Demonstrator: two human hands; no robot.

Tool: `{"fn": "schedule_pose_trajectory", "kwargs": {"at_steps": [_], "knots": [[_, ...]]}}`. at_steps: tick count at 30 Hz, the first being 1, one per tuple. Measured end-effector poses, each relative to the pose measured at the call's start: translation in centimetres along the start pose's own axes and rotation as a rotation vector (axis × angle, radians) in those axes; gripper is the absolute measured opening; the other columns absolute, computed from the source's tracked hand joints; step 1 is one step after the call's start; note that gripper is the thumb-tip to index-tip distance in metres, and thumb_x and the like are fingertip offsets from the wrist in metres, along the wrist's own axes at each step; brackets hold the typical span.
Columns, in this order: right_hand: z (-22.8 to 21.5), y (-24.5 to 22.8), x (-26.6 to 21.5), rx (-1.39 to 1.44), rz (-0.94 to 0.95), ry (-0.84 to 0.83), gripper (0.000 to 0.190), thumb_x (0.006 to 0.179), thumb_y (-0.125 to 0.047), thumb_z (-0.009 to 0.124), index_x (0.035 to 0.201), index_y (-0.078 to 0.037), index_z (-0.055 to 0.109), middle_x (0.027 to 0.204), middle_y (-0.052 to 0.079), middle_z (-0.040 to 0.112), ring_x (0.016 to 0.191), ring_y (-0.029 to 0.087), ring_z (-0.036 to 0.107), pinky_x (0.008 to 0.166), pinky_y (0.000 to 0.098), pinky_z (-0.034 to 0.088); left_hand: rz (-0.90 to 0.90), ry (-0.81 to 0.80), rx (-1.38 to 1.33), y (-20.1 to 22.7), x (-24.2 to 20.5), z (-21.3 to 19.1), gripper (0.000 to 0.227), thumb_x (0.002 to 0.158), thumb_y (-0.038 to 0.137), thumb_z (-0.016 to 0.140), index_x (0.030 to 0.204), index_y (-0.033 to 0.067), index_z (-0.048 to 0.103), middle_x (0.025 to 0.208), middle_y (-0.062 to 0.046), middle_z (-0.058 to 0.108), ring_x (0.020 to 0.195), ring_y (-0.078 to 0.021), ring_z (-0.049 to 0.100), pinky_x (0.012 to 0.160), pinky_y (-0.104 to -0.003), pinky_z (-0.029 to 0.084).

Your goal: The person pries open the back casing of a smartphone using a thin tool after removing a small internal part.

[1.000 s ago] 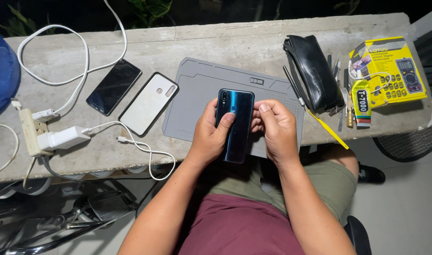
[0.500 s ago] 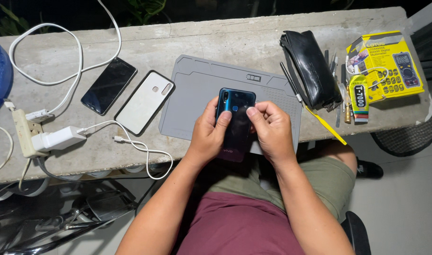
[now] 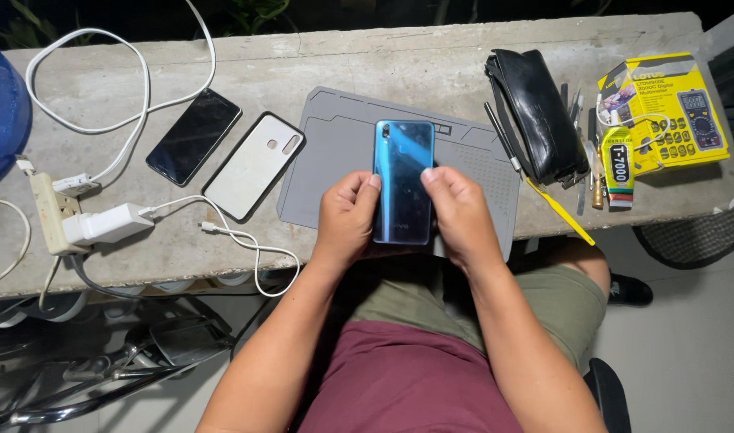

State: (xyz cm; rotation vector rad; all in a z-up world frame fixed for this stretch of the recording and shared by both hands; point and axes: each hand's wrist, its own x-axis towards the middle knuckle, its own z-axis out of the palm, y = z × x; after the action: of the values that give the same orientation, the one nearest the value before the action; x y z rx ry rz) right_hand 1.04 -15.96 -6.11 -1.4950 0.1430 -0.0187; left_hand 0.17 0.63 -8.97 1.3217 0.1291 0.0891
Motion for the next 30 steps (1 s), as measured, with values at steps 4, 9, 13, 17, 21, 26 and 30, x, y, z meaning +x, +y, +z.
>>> {"fn": "schedule_pose_trajectory", "kwargs": {"at_steps": [4, 9, 13, 17, 21, 26, 30], "knots": [[0.4, -1.1, -2.3, 0.004, 0.103, -0.254, 0.024, 0.104, -0.021, 0.054, 0.107, -0.002, 0.068, 0.071, 0.011, 0.068, 0.058, 0.014, 0.064, 0.048, 0.0257, 0.057, 0.014, 0.145, -0.009, 1.2, -0.2, 0.6, 0.023, 0.101, 0.017, 0.059, 0.083, 0.0082, 0.071, 0.055, 0.002, 0.050, 0.054, -0.0050, 0.045, 0.046, -0.019, 0.039], [-0.3, -1.6, -3.7, 0.023, 0.172, -0.340, 0.027, 0.100, -0.018, 0.054, 0.115, 0.002, 0.066, 0.073, 0.015, 0.068, 0.058, 0.019, 0.070, 0.047, 0.0274, 0.063, 0.015, 0.178, -0.005, 1.9, -0.4, 0.9, 0.023, 0.100, 0.014, 0.058, 0.080, 0.0100, 0.068, 0.056, 0.004, 0.047, 0.057, -0.0044, 0.043, 0.047, -0.019, 0.036], [-0.9, -0.9, -4.0, 0.041, 0.148, -0.391, 0.032, 0.094, -0.010, 0.062, 0.122, 0.005, 0.064, 0.077, 0.015, 0.069, 0.063, 0.018, 0.071, 0.052, 0.0279, 0.065, -0.020, 0.162, -0.027, 2.0, -0.2, 0.8, 0.021, 0.096, 0.015, 0.060, 0.078, 0.0095, 0.068, 0.054, 0.003, 0.047, 0.052, -0.0053, 0.044, 0.046, -0.019, 0.037], [-0.9, 0.2, -3.9, 0.058, 0.137, -0.380, 0.035, 0.092, -0.009, 0.065, 0.124, 0.006, 0.062, 0.077, 0.016, 0.070, 0.061, 0.017, 0.070, 0.051, 0.0259, 0.064, -0.021, 0.126, -0.060, 0.8, 0.5, 0.3, 0.021, 0.097, 0.016, 0.060, 0.080, 0.0095, 0.070, 0.054, 0.003, 0.049, 0.053, -0.0046, 0.046, 0.047, -0.017, 0.038], [-0.6, 0.2, -4.0, 0.069, 0.149, -0.341, 0.035, 0.095, -0.011, 0.062, 0.125, 0.007, 0.061, 0.077, 0.017, 0.070, 0.060, 0.016, 0.070, 0.050, 0.0264, 0.064, -0.013, 0.119, -0.061, 1.4, 0.3, 0.2, 0.021, 0.098, 0.017, 0.061, 0.081, 0.0093, 0.070, 0.055, 0.002, 0.051, 0.055, -0.0044, 0.047, 0.048, -0.017, 0.040], [-0.7, 0.8, -3.5, 0.129, 0.201, -0.258, 0.038, 0.099, -0.014, 0.057, 0.130, 0.008, 0.061, 0.074, 0.020, 0.070, 0.055, 0.016, 0.069, 0.045, 0.0246, 0.062, -0.008, 0.063, -0.076, 1.5, 0.1, 0.3, 0.018, 0.099, 0.019, 0.062, 0.089, 0.0077, 0.070, 0.060, 0.003, 0.054, 0.059, -0.0037, 0.051, 0.052, -0.019, 0.045], [-1.1, 0.8, -3.1, 0.208, 0.228, -0.242, 0.040, 0.100, -0.015, 0.056, 0.133, 0.007, 0.059, 0.073, 0.020, 0.069, 0.053, 0.015, 0.068, 0.044, 0.0233, 0.061, -0.054, -0.111, -0.214, 0.9, -0.2, -0.2, 0.029, 0.092, 0.023, 0.071, 0.117, 0.0085, 0.070, 0.077, 0.003, 0.055, 0.073, -0.0028, 0.054, 0.063, -0.017, 0.053]]}}
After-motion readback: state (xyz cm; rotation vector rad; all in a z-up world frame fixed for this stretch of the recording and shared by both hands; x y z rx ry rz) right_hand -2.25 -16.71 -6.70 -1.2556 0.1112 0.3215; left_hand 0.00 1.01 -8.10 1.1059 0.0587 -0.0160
